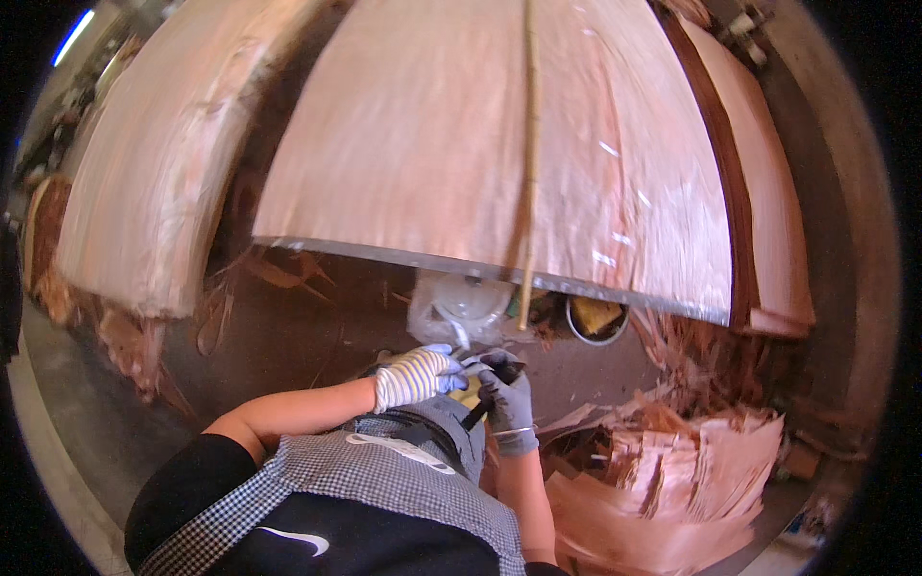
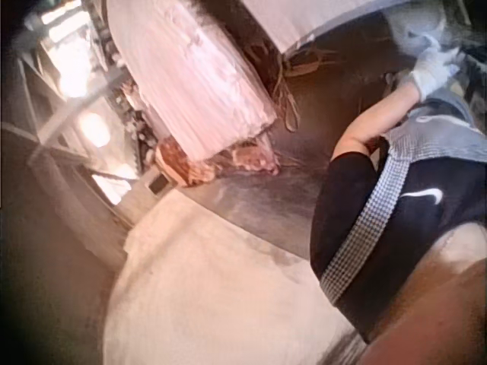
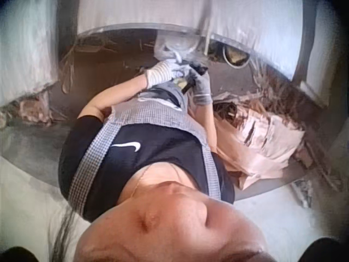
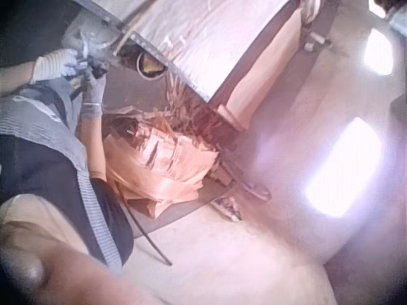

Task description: The person trims a wood veneer sheet with a small blade, moves the sheet aside, and then carries another large wood veneer sheet across the workshop to a metal workbench, where they secure it with tape.

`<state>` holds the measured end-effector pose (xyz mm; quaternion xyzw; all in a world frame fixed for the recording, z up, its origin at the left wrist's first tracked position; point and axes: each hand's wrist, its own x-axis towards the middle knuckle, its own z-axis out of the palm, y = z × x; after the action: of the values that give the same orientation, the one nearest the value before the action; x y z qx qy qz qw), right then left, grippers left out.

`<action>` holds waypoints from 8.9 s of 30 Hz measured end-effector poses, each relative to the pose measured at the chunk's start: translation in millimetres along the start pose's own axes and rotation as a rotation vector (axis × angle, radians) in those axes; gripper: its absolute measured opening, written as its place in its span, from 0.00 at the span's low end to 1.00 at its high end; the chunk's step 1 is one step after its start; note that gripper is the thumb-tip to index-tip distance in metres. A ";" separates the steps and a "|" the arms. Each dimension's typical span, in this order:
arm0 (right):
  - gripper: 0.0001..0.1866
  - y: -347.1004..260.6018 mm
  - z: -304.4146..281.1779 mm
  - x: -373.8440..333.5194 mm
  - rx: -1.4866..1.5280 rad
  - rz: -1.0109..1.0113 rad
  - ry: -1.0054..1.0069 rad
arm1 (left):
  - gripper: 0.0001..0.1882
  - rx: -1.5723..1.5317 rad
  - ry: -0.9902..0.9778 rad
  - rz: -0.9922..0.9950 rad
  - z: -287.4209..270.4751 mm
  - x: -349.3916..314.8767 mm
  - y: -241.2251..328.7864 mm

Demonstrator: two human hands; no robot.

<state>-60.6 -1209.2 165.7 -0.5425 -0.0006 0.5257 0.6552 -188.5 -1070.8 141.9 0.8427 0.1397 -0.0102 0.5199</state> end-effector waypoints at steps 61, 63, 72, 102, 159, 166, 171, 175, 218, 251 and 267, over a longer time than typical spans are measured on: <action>0.11 -90.2 448.8 537.4 -1.521 -0.391 0.046 | 0.22 0.612 0.065 -0.431 -547.2 167.7 -273.2; 0.11 -78.6 443.6 528.1 -1.738 -0.635 0.026 | 0.21 0.190 0.592 -0.343 -569.6 145.2 -314.6; 0.10 -63.3 441.8 505.0 -1.743 -0.325 0.198 | 0.23 0.651 0.391 -0.655 -534.1 -208.7 -458.4; 0.09 -68.3 642.9 668.8 -0.834 0.084 0.280 | 0.19 0.834 -0.301 0.141 -920.7 215.5 -484.7; 0.10 -254.5 789.2 1032.2 -0.953 0.147 1.070 | 0.21 0.698 -0.615 1.091 -1125.4 676.5 -547.5; 0.06 -273.4 721.0 1038.0 0.137 -0.068 1.065 | 0.17 0.573 -0.444 0.964 -1089.2 696.7 -497.2; 0.12 -264.3 709.6 1049.9 -0.189 0.057 1.204 | 0.23 0.622 -0.602 1.067 -1054.3 705.8 -477.0; 0.11 -274.7 730.4 1032.1 -0.515 -0.098 1.188 | 0.27 0.660 -0.726 1.024 -1050.9 707.1 -500.7; 0.13 -617.1 867.4 1475.4 -0.056 -0.015 0.918 | 0.20 0.529 -0.589 1.018 -1475.0 1113.0 -599.8; 0.11 -958.5 965.5 1952.1 -0.546 0.007 0.638 | 0.27 0.808 0.555 0.259 -1856.1 1585.4 -780.7; 0.21 -1068.4 986.6 2180.7 -1.349 0.080 0.578 | 0.26 0.883 0.273 0.384 -1883.5 1655.6 -800.4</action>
<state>1086.6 1146.4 89.5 -0.9444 -0.1313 0.2704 0.1331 963.8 1293.8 39.0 0.9865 0.0311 0.1379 0.0829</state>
